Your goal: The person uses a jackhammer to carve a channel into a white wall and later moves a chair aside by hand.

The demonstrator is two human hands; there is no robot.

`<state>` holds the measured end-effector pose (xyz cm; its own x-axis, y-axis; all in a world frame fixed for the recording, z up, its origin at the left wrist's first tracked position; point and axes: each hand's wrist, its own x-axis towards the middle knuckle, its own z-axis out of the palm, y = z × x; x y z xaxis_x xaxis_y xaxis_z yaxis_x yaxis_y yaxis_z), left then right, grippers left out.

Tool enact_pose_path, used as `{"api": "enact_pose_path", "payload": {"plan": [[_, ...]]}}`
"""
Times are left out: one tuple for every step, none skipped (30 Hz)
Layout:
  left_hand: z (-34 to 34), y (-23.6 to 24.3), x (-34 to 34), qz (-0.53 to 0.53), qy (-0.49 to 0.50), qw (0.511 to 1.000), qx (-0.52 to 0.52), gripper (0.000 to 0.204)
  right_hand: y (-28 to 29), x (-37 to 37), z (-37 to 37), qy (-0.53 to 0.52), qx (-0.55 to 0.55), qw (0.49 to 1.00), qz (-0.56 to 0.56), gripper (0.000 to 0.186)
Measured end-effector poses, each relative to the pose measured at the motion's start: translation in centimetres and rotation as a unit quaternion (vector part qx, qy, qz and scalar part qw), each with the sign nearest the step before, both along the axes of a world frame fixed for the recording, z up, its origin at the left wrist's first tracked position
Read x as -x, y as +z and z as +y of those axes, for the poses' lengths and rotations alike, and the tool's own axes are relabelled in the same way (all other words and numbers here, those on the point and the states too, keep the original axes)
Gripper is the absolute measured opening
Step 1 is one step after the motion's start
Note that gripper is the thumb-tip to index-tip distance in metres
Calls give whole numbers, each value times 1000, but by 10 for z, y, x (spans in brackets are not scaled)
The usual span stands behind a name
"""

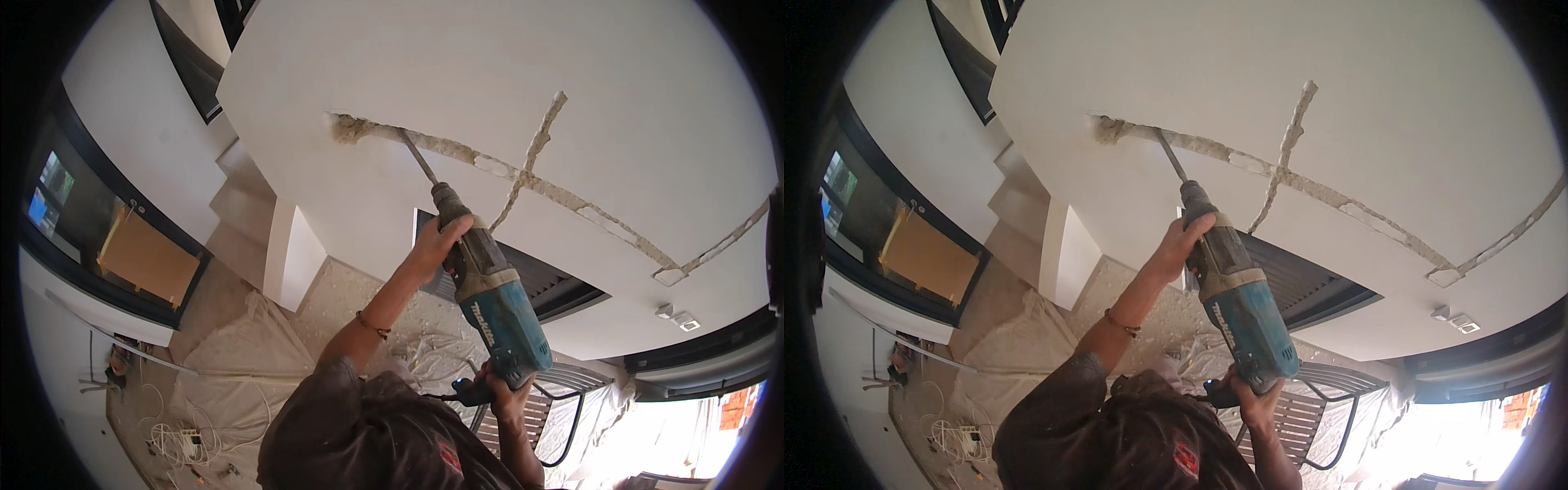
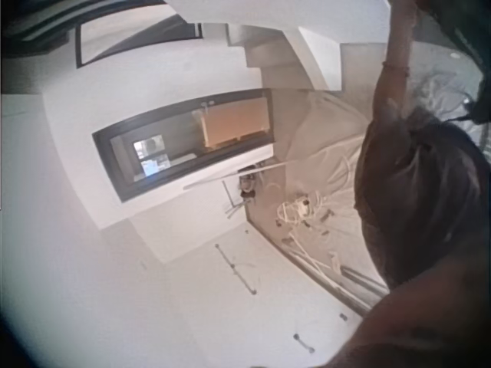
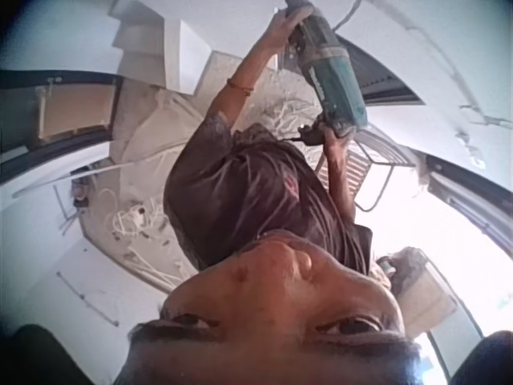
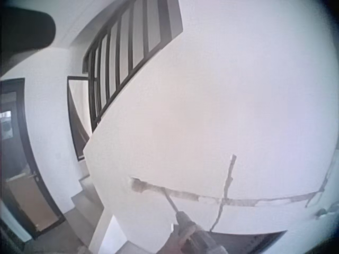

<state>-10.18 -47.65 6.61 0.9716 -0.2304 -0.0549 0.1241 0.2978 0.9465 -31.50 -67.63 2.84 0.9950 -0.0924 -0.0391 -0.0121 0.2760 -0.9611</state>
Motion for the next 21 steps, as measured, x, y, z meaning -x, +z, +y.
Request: {"api": "enact_pose_path", "payload": {"plan": [[3,2,-2,4,-2,1000,-15,56,-1,-7,2,6,-4,1000,-4,24],[1,-1,-4,5,15,1000,-10,56,-1,-12,4,13,-8,1000,-8,25],[-4,-7,-8,7,31,999,-5,55,-2,-15,6,18,-12,1000,-12,25],[-6,-8,-9,7,49,999,-2,55,-1,-15,6,17,-15,1000,-5,27],[1,-7,-9,8,14,999,-28,56,0,-14,6,14,-19,1000,2,28],[1,-8,-5,7,18,1000,-19,57,0,-13,6,11,-23,1000,9,30],[-1,-8,-1,0,24,1000,-9,57,-1,-6,4,6,-16,1000,10,34],[-1,-8,5,-4,31,1000,0,58,-4,4,1,8,1,1000,5,33],[-4,-5,12,-17,28,999,6,58,-5,13,-3,9,17,1000,0,33],[-11,-4,25,-22,24,999,11,58,-5,25,-6,11,33,999,2,33],[-16,-5,32,-26,21,999,17,57,-1,35,-10,20,34,999,24,28],[-19,-12,31,-34,30,999,15,56,1,38,-8,12,27,999,29,27],[-24,-16,30,-44,37,998,16,55,2,41,-7,1,21,999,31,26],[-26,-19,30,-55,46,997,16,54,3,44,-7,-8,15,999,32,25],[-21,-21,29,-29,37,999,1,54,-7,41,-10,-5,30,999,13,21],[-14,-13,27,-5,23,1000,-16,54,-10,36,-7,-12,22,1000,15,19],[-9,-9,24,19,11,999,-32,54,-11,28,-2,-18,14,1000,16,17],[-7,-11,21,14,8,1000,1,55,-10,23,5,-24,6,1000,17,15],[-1,-14,12,2,9,1000,30,55,-6,15,13,-9,24,1000,5,15],[7,-16,4,-10,11,998,59,56,-6,9,21,-4,32,999,5,17],[18,-20,-6,-18,17,998,56,55,-7,3,30,2,41,999,4,20]]}}
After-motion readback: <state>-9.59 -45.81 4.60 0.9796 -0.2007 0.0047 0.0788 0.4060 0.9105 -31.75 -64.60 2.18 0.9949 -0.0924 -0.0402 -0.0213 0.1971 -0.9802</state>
